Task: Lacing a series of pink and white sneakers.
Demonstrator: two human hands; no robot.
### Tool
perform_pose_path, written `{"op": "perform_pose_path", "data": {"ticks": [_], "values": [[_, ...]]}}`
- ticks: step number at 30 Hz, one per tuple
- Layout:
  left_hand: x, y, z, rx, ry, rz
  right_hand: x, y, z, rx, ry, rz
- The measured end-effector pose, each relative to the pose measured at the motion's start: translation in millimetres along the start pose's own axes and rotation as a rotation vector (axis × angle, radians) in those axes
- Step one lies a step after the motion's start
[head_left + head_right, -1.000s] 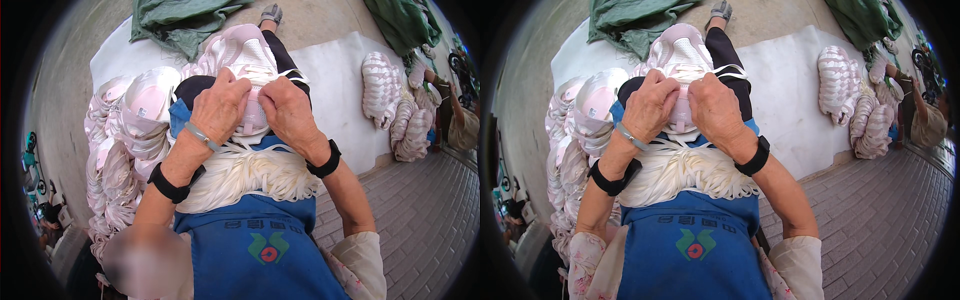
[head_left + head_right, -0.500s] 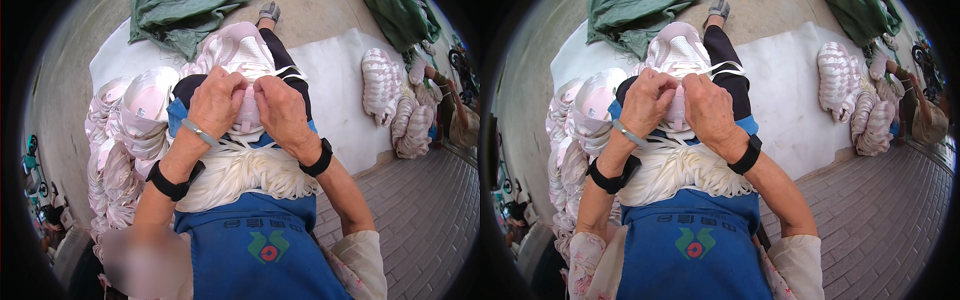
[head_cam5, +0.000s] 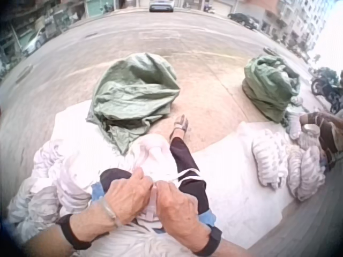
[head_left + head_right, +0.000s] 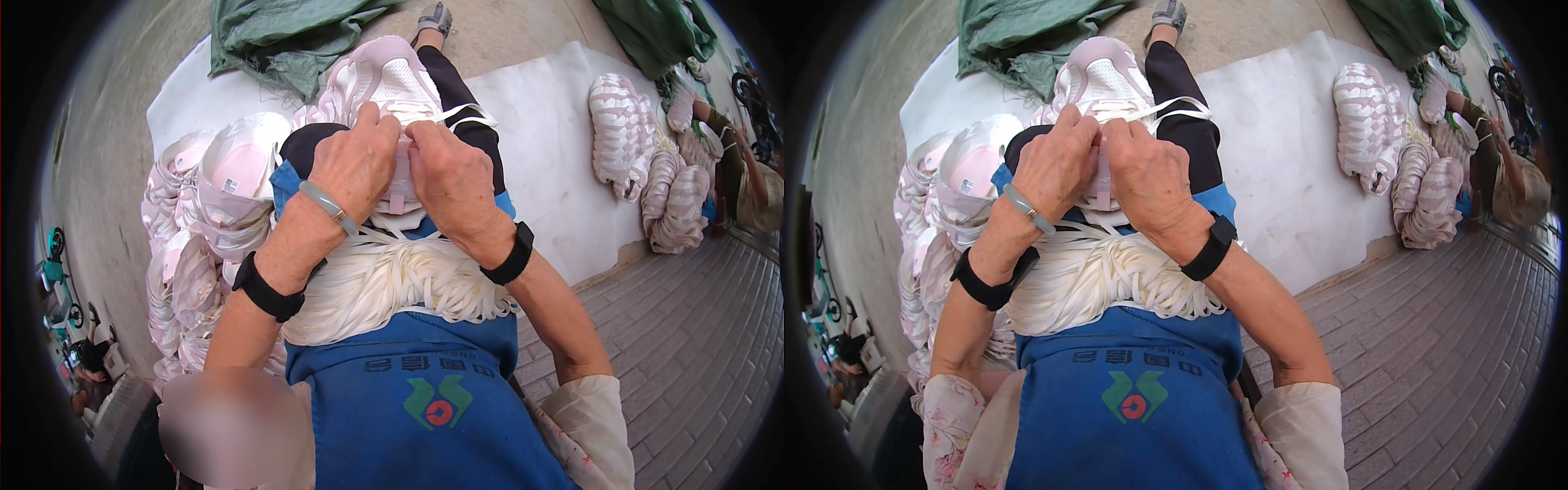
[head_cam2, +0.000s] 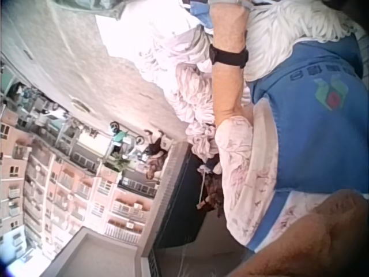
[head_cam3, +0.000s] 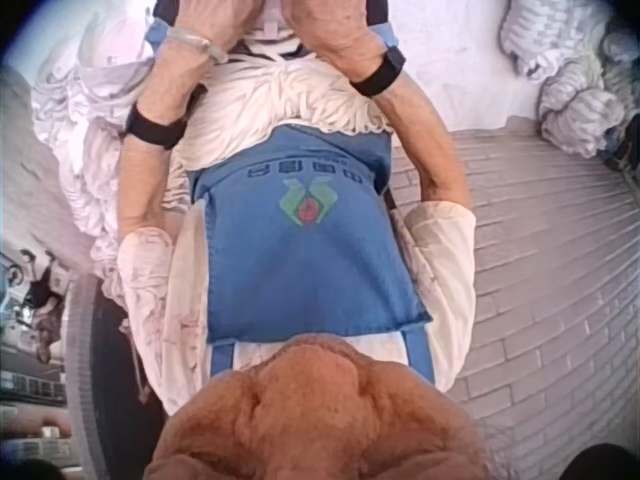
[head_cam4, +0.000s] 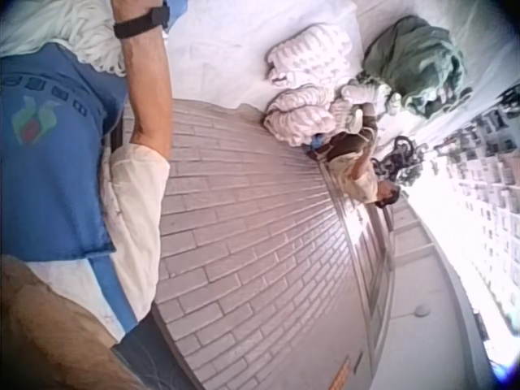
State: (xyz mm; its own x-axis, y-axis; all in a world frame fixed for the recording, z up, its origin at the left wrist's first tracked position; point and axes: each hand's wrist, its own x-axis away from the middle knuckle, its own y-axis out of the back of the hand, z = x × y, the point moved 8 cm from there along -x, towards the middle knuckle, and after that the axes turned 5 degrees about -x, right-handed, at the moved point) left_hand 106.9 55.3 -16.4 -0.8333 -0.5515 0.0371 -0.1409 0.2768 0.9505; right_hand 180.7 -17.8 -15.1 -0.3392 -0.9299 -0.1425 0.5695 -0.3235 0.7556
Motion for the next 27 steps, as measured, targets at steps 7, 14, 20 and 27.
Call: {"op": "perform_pose_path", "data": {"ticks": [7,14,20,27], "values": [[9,5,4,0.157,-0.026,-0.08,2,4,-2,-0.006,0.044,-0.076],[0,10,-9,-0.17,-0.078,0.028,0,4,-4,-0.049,-0.036,-0.089],[-7,2,-19,-0.282,-0.106,0.129,-1,1,-10,-0.052,-0.052,-0.045],[-4,10,0,0.222,-0.094,0.081,7,23,1,0.044,0.108,-0.165]]}}
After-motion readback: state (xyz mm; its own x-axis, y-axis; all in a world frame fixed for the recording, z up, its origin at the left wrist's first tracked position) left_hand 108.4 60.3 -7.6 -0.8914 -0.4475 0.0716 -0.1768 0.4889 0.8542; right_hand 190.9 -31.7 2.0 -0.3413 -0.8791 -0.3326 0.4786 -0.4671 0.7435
